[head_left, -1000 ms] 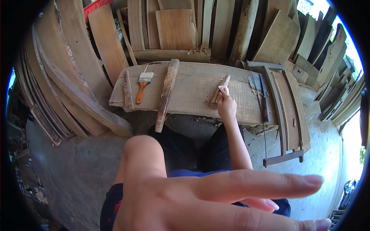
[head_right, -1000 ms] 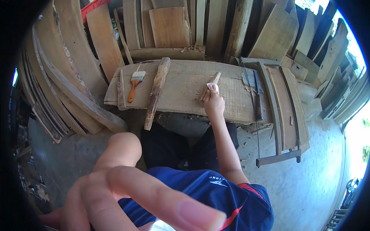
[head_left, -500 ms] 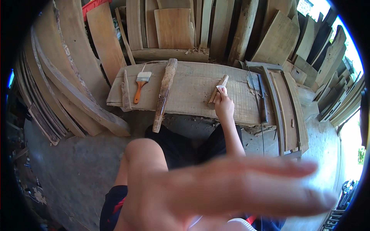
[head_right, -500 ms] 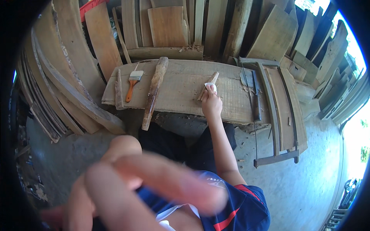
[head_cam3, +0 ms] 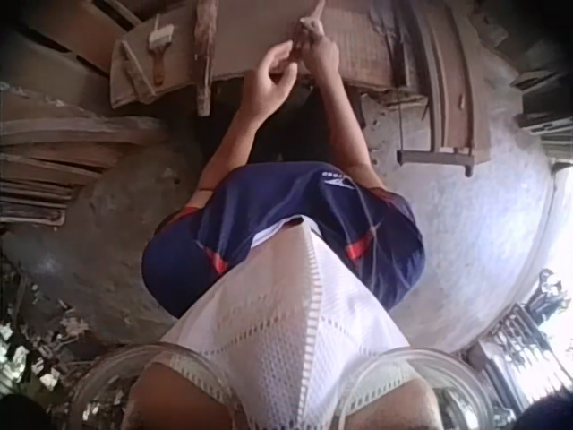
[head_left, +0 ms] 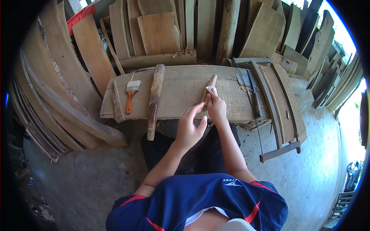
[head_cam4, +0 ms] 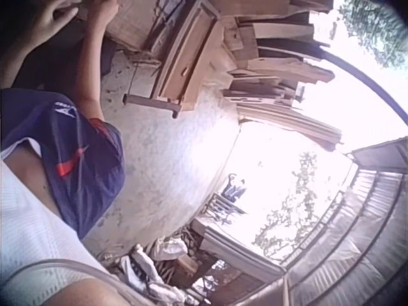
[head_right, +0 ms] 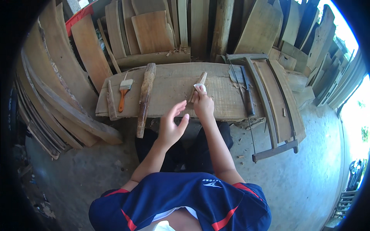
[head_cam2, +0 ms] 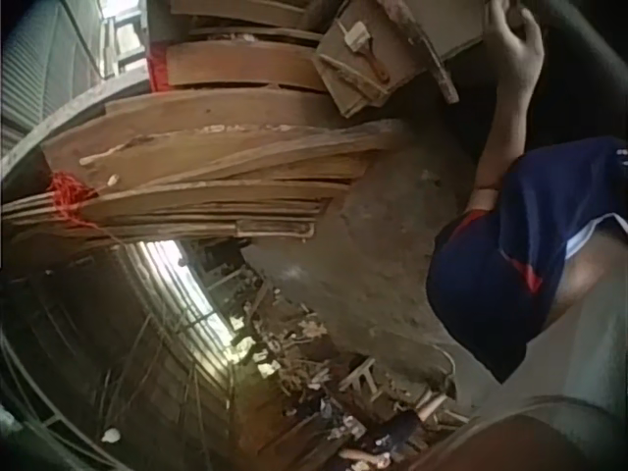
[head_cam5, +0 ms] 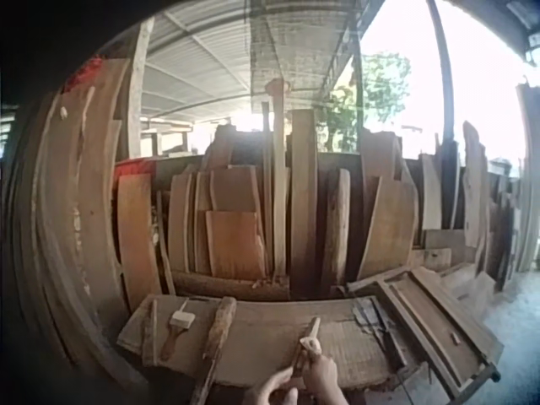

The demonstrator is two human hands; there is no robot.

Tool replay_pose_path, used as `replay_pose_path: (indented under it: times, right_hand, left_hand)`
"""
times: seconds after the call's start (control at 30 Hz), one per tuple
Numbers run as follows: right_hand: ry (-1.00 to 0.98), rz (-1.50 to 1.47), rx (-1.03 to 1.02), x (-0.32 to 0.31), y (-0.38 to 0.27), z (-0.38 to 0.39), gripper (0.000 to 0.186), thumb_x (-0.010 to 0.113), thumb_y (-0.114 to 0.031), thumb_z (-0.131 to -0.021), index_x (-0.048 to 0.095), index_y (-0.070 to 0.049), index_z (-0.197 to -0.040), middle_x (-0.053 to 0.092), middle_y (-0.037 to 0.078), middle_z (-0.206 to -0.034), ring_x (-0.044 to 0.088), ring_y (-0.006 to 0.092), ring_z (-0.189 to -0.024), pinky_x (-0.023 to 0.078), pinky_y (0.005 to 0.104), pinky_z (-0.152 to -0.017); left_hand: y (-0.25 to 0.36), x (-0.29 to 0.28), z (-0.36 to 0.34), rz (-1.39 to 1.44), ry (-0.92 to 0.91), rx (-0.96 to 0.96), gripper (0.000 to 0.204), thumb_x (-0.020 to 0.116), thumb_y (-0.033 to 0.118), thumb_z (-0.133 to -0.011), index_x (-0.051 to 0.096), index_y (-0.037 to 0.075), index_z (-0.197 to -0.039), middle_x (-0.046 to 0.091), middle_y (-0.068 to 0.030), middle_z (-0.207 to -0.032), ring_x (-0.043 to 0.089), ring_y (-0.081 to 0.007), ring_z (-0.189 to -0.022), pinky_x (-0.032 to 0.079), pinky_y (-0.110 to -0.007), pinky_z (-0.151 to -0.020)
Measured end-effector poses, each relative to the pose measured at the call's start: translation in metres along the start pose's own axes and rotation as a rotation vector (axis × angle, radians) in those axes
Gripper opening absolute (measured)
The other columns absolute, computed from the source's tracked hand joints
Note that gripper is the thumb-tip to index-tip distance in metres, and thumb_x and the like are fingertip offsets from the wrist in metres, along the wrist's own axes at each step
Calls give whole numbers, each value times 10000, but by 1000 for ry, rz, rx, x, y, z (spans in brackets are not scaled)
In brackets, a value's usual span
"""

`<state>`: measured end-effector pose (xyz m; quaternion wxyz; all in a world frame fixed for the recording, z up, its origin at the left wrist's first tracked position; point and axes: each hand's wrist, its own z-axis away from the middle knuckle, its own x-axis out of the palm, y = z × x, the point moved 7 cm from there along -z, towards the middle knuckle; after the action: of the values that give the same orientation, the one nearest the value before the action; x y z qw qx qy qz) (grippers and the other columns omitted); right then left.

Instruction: The person sands a wooden block with sandpaper, sweeps the wooden surface using a brush, carves the block using a chisel and a wooden mallet, and sands the wooden block with sandpaper.

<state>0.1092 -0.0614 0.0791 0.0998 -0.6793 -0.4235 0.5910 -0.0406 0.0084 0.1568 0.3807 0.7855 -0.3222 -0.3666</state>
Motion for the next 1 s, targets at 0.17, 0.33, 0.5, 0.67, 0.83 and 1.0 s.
replay_pose_path:
  times: [0.17, 0.33, 0.5, 0.67, 0.83, 1.0]
  right_hand:
    - [-7, 6, -12, 2, -6, 0, 294, 479, -237, -880, 601, -118, -1120, 592, 133, -1108, 625, 349, -814, 511, 422, -737]
    - [58, 8, -50, 1, -2, 0, 290, 477, -232, -882, 601, -114, -1116, 595, 128, -1107, 625, 347, -819, 511, 418, -739]
    - [52, -2, -61, 3, -4, 0, 290, 478, -235, -883, 600, -119, -1119, 598, 127, -1104, 626, 349, -815, 512, 422, -731]
    - [9, 48, -34, 1, -10, -4, 294, 481, -236, -880, 596, -125, -1128, 600, 127, -1099, 628, 349, -813, 515, 423, -722]
    - [31, 36, -41, 0, -3, -2, 291, 480, -233, -879, 601, -127, -1121, 598, 129, -1101, 629, 351, -806, 518, 423, -712]
    - [43, 26, -64, 1, -8, 0, 297, 482, -236, -876, 598, -140, -1132, 595, 124, -1107, 628, 350, -813, 518, 422, -725]
  left_hand:
    - [160, -97, -4, 718, 31, 347, 327, 512, 310, -906, 588, -8, -907, 654, -120, -837, 623, -201, -843, 485, -325, -784]
    - [236, -146, 15, 591, 76, 629, 261, 580, 332, -866, 546, 172, -663, 589, 72, -664, 528, -55, -642, 401, -227, -608]
    - [266, -134, 8, 426, -258, 606, 140, 544, 266, -860, 510, 131, -850, 489, 5, -770, 409, -153, -715, 339, -246, -586]
    - [268, -136, 18, 259, -46, 604, 160, 566, 266, -846, 489, 132, -806, 475, 30, -745, 400, -124, -688, 330, -232, -559]
    - [270, -129, 19, 404, -27, 460, 207, 597, 289, -830, 485, 129, -762, 466, 42, -701, 401, -110, -646, 330, -226, -544]
    - [267, -136, 24, 534, -12, 628, 207, 598, 294, -839, 518, 140, -726, 518, 49, -679, 456, -86, -654, 364, -222, -573]
